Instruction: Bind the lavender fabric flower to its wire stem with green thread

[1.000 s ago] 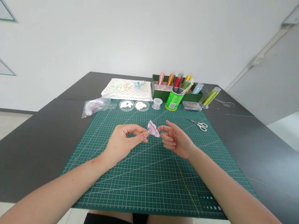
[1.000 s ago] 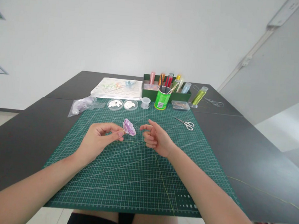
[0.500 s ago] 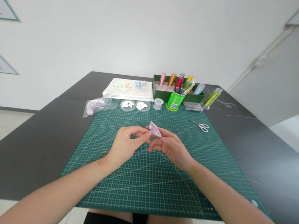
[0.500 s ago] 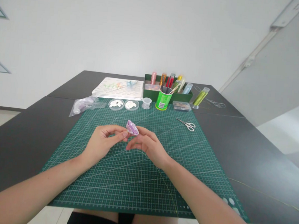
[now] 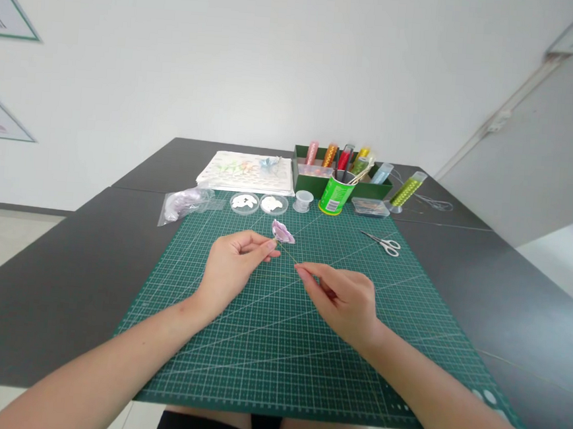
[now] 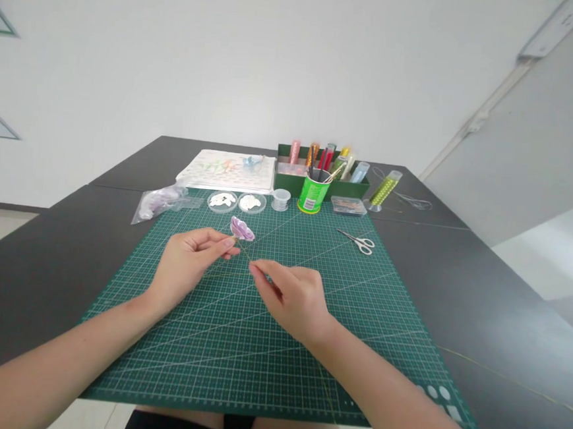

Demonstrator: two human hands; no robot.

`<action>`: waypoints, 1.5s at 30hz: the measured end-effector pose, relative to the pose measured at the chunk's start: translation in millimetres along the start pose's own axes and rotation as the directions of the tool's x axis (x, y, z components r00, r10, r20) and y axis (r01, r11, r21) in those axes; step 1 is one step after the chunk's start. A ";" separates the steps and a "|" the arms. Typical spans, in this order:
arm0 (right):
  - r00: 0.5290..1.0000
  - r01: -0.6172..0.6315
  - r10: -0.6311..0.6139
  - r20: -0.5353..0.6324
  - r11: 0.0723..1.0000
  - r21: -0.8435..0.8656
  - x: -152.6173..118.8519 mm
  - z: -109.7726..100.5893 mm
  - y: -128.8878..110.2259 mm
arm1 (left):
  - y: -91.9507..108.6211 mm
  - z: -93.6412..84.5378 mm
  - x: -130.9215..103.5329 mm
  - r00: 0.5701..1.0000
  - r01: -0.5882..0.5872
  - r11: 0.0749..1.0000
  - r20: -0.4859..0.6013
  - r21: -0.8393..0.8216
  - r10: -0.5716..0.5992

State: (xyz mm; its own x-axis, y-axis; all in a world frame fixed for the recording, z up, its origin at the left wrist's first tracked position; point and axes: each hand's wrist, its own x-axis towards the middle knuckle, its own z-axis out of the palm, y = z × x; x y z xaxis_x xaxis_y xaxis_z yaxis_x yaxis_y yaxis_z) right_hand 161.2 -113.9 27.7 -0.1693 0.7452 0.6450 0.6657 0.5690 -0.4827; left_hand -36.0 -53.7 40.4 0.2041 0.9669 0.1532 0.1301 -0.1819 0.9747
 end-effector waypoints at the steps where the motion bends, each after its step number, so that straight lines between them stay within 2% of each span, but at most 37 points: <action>1: 1.000 0.031 -0.031 -0.006 1.000 0.002 0.7 -2.3 -1.0 | -0.5 -0.4 0.4 1.000 0.004 1.000 -0.002 0.018 -0.003; 4: 0.997 0.071 -0.072 0.019 0.996 0.048 3.4 -9.5 -3.6 | -2.5 -0.5 1.5 1.000 0.000 0.994 0.011 0.112 -0.001; 6: 0.997 0.047 -0.055 0.058 0.991 0.129 5.3 -14.3 -5.0 | -3.7 0.7 1.4 0.999 -0.035 0.977 0.048 0.210 0.025; 10: 0.987 -0.107 0.063 0.151 0.945 0.308 9.3 -23.3 -3.6 | -6.3 6.8 -2.9 0.971 -0.202 0.904 0.199 0.376 0.134; 13: 0.963 -0.230 0.155 0.219 0.899 0.372 12.9 -27.3 2.8 | -9.5 13.0 -10.1 0.937 -0.280 0.855 0.319 0.437 0.143; 19: 0.917 -0.378 0.276 0.288 0.831 0.408 18.8 -20.0 19.6 | -8.1 21.5 -23.1 0.839 -0.360 0.845 0.534 0.396 0.107; 25: 0.885 -0.436 0.286 0.366 0.785 0.440 20.4 -10.0 37.2 | 1.5 19.8 -26.2 0.794 -0.392 0.859 0.593 0.328 0.136; 29: 0.861 -0.462 0.283 0.424 0.785 0.414 19.6 -4.7 49.0 | 5.4 16.7 -25.1 0.802 -0.404 0.864 0.571 0.300 0.177; 34: 0.839 -0.494 0.271 0.472 0.744 0.450 19.5 -0.3 56.3 | 12.4 8.5 -19.0 0.882 -0.382 0.872 0.403 0.305 0.246; 37: 0.806 -0.512 0.263 0.531 0.761 0.399 20.9 -3.7 54.7 | 13.3 2.5 -13.1 0.924 -0.347 0.880 0.279 0.324 0.261; 40: 0.765 -0.524 0.271 0.585 0.789 0.321 22.8 -10.3 51.3 | 10.9 -1.4 -7.8 0.948 -0.307 0.886 0.189 0.348 0.255; 45: 0.696 -0.513 0.208 0.688 0.813 0.273 25.3 -20.7 47.6 | 7.5 -1.5 -4.6 0.968 -0.252 0.892 0.119 0.375 0.223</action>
State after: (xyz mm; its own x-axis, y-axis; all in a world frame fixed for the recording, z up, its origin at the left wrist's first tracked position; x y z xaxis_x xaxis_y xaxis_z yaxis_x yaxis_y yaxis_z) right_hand 203.6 -75.1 33.4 -0.4789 0.8759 -0.0591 0.4298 0.1752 -0.8858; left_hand -37.5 -59.2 47.3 0.3415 0.8737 0.3464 0.4288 -0.4728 0.7698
